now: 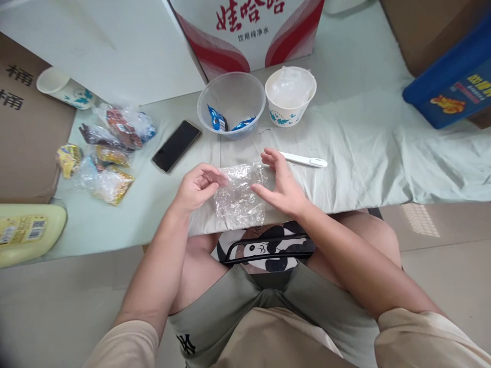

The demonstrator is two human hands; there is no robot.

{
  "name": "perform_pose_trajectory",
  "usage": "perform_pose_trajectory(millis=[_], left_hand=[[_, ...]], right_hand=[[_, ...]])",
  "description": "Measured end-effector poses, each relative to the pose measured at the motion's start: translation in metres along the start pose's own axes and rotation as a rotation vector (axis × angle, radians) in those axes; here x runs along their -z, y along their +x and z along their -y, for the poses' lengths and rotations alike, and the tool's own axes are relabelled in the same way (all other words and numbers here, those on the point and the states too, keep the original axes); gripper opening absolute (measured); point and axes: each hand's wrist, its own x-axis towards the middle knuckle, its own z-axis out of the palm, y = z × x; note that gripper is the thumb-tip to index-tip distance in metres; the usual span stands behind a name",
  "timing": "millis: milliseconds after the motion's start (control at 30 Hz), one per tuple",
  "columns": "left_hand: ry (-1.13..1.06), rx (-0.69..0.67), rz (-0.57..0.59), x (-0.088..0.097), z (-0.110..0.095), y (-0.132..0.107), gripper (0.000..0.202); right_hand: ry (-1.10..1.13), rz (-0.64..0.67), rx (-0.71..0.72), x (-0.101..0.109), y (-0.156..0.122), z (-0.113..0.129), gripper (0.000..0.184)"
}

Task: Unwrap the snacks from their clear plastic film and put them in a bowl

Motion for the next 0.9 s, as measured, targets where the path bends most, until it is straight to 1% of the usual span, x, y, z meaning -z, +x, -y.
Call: perform_pose_trajectory(millis=[67,100,133,200,267,300,333,400,433,467,500,533,600,633,700,800,900], left_hand=[[-0.044,-0.019,0.019,0.0,-0.001,-0.004,0.025],[-0.069,-0.023,0.022,0.001,-0.002,-0.005,0.027],[-0.101,-0.021,0.018,0.001,-0.003,-0.006,0.029],[-0.187,0.005,-0.017,0.001,-0.004,-0.006,0.041],[-0.277,0.069,-0.07,-0.001,-0.004,-0.002,0.057],[-0.32,0.116,-0.085,-0.004,-0.004,0.0,0.063],[-0.357,0.166,-0.074,-0.007,-0.003,0.003,0.065],[-0.408,0.26,0.011,-0.015,-0.002,0.008,0.058],[-0.418,0.293,0.059,-0.019,-0.001,0.01,0.051],[-0.421,0.312,0.088,-0.022,-0.001,0.011,0.043],[-0.421,0.319,0.089,-0.025,-0.002,0.011,0.037],[-0.428,0.316,0.065,-0.026,-0.003,0.012,0.034],[-0.458,0.309,0.0,-0.025,-0.005,0.011,0.032],[-0.463,0.319,-0.008,-0.024,-0.006,0.01,0.035],[-0.404,0.369,0.023,-0.02,-0.006,0.009,0.041],[-0.227,0.434,0.053,-0.014,-0.006,0.008,0.036],[-0.184,0.413,0.054,-0.009,-0.007,0.005,0.034]], right_hand=[[0.006,0.035,0.004,-0.001,0.0,-0.001,0.089],[0.036,0.066,-0.005,-0.001,0.0,0.0,0.091],[0.085,0.104,-0.024,-0.001,0.0,0.001,0.09],[0.208,0.164,-0.086,-0.002,0.0,0.004,0.08],[0.307,0.141,-0.134,-0.002,0.001,0.008,0.066],[0.337,0.097,-0.149,-0.003,0.001,0.01,0.062],[0.359,0.042,-0.161,-0.003,0.003,0.012,0.061],[0.411,-0.064,-0.193,-0.002,0.006,0.013,0.063],[0.451,-0.094,-0.222,-0.002,0.008,0.013,0.062],[0.495,-0.097,-0.259,-0.001,0.009,0.013,0.058],[0.533,-0.073,-0.301,0.0,0.01,0.013,0.052],[0.554,-0.027,-0.339,0.0,0.011,0.012,0.044],[0.546,0.076,-0.383,0.001,0.01,0.011,0.029],[0.529,0.105,-0.383,0.001,0.01,0.011,0.026],[0.502,0.113,-0.359,0.002,0.009,0.012,0.024],[0.469,0.115,-0.313,0.004,0.008,0.015,0.026],[0.4,0.155,-0.279,0.006,0.008,0.017,0.025]])
